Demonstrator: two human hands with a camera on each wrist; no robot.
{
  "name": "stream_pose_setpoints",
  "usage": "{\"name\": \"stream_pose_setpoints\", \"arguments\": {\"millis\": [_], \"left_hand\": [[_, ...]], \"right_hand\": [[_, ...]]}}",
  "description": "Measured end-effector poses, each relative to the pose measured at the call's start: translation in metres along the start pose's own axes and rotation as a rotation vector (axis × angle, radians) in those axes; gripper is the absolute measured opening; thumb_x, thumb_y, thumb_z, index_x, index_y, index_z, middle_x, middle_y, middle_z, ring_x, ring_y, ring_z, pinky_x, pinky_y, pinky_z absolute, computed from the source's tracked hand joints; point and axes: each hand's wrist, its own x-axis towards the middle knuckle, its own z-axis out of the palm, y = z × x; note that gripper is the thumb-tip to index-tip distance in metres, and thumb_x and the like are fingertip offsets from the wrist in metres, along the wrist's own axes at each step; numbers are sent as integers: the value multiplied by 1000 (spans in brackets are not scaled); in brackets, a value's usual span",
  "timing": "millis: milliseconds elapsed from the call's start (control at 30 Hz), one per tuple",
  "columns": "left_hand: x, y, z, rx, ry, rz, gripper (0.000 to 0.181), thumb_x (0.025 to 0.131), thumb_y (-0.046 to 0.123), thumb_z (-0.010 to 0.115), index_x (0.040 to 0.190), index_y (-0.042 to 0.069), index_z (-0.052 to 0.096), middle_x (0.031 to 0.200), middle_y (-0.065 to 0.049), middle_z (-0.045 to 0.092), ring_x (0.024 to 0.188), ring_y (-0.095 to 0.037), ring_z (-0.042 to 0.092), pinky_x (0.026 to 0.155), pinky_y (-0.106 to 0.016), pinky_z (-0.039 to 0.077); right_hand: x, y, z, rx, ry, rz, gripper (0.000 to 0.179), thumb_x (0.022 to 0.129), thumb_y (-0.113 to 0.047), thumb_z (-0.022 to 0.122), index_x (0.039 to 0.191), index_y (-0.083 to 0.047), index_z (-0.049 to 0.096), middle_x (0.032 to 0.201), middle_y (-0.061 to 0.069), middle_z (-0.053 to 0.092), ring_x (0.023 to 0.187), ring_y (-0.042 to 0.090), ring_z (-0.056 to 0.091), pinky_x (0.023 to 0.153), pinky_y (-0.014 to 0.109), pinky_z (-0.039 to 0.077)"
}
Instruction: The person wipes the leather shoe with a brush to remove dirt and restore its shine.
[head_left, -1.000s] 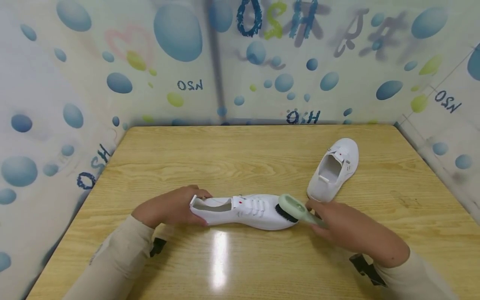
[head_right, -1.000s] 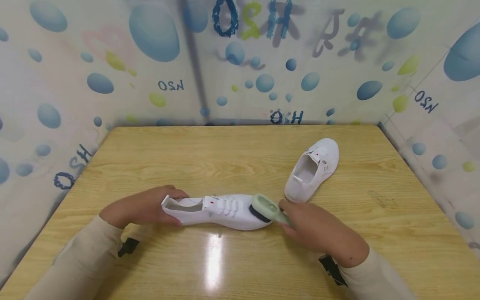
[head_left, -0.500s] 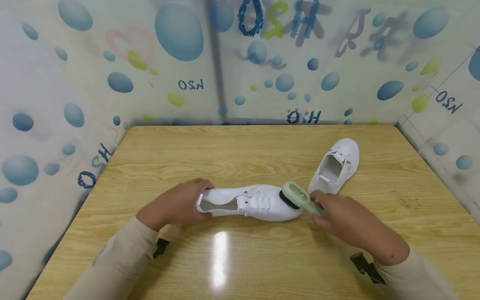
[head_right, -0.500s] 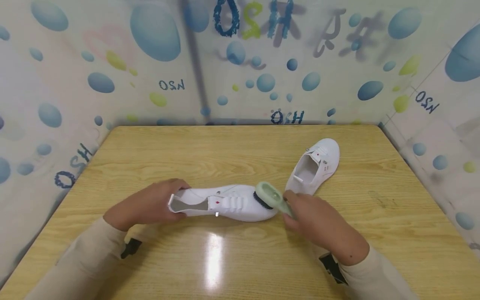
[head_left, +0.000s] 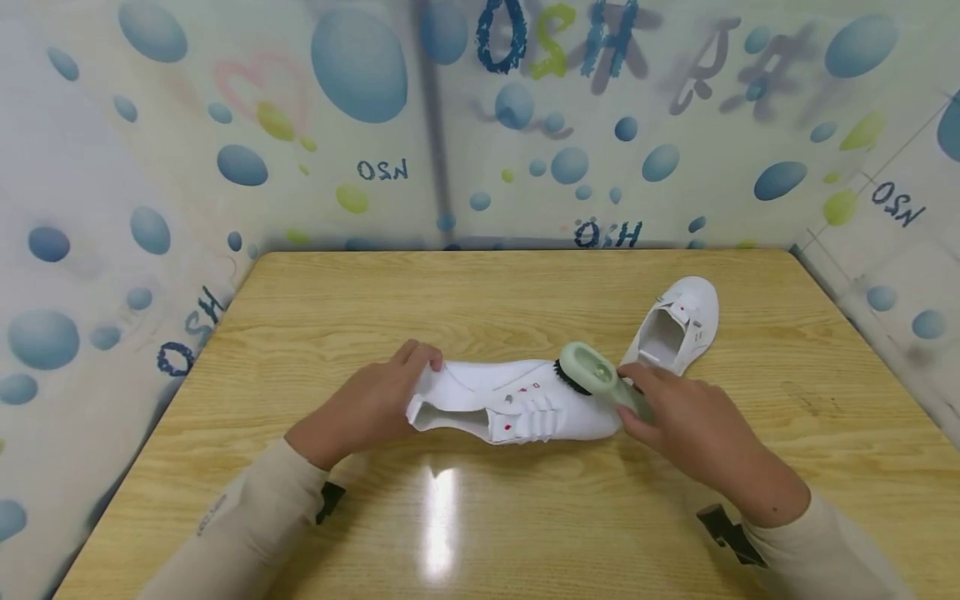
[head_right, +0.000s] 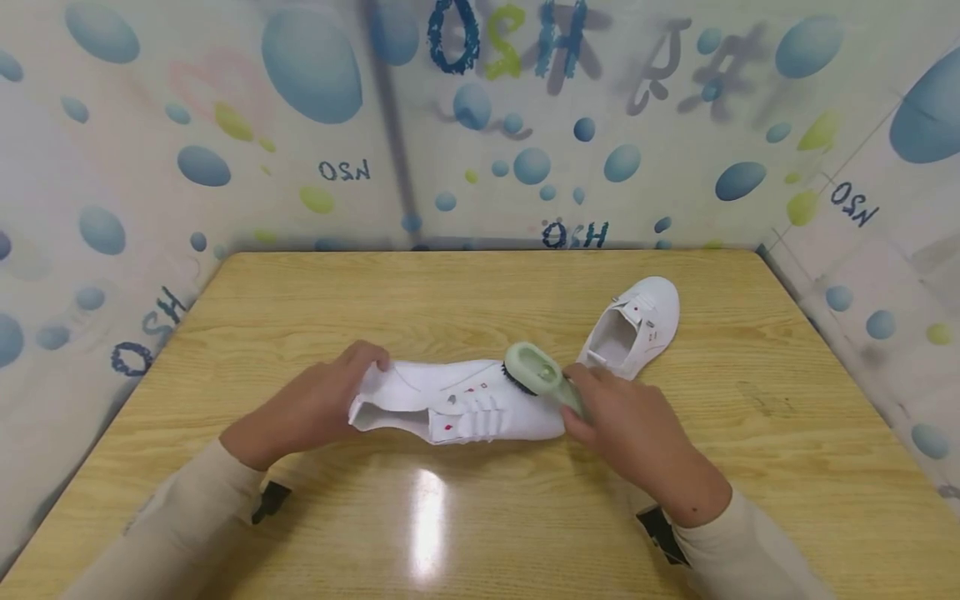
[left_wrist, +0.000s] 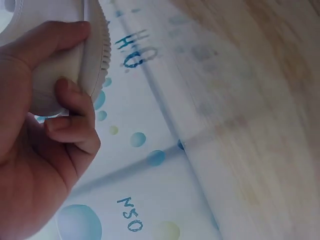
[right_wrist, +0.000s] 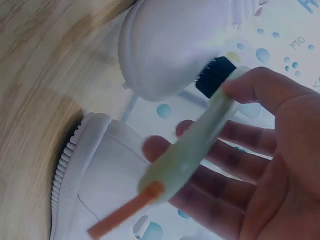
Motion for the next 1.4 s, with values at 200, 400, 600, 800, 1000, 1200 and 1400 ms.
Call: {"name": "stream_pose_setpoints", "arguments": {"millis": [200,400,600,800,1000,1200,1400], "left_hand": [[-3,-1,-7,-165,-137,-29,57,72,-4,81,109,12,41,120,-6,43,53,-9,44,55,-20,44],[-5,-6,-11,-394,-294,-103,50,80,26,84,105,20,42,138,-4,33,93,-16,59,75,-26,49],[-3,-11,-9,-426,-296,-144,22,107,40,42,111,18,45,133,-5,40,117,-22,47,95,-39,43],[-2,-16,-5,-391,-202,-105,33,106,3,40,138,11,43,141,-6,50,132,-23,48,107,-46,42],[-3,-16,-9,-294,-189,-107,42,103,3,51,143,17,49,144,-3,53,132,-24,53,103,-44,47],[-4,-15,-12,-260,-171,-108,42,100,2,57,139,18,55,140,-5,58,127,-24,58,97,-41,51],[-3,-16,-11,-300,-148,-125,43,98,1,59,137,20,60,138,-2,62,125,-22,59,95,-40,52]], "right_hand": [[0,-1,0,-10,29,-4,46,90,-28,73,130,-9,59,112,14,71,61,11,52,49,29,39],[-1,-3,-1,-25,31,4,46,89,-30,73,129,-10,61,109,15,71,60,11,51,50,29,40],[-1,-4,-1,-22,46,-18,45,88,-31,75,128,-14,63,111,13,71,60,11,51,50,28,40],[-4,-4,-2,11,91,-94,48,86,-25,79,132,-20,66,102,2,65,68,8,51,55,24,41],[2,-14,7,52,123,-165,48,86,-24,79,132,-23,66,98,-1,61,74,8,50,60,24,44],[14,-30,21,26,182,-243,47,85,-23,80,130,-21,68,97,3,61,77,11,52,65,27,47],[26,-47,32,22,238,-299,46,84,-22,81,129,-21,69,96,4,61,77,14,53,62,26,48]]}}
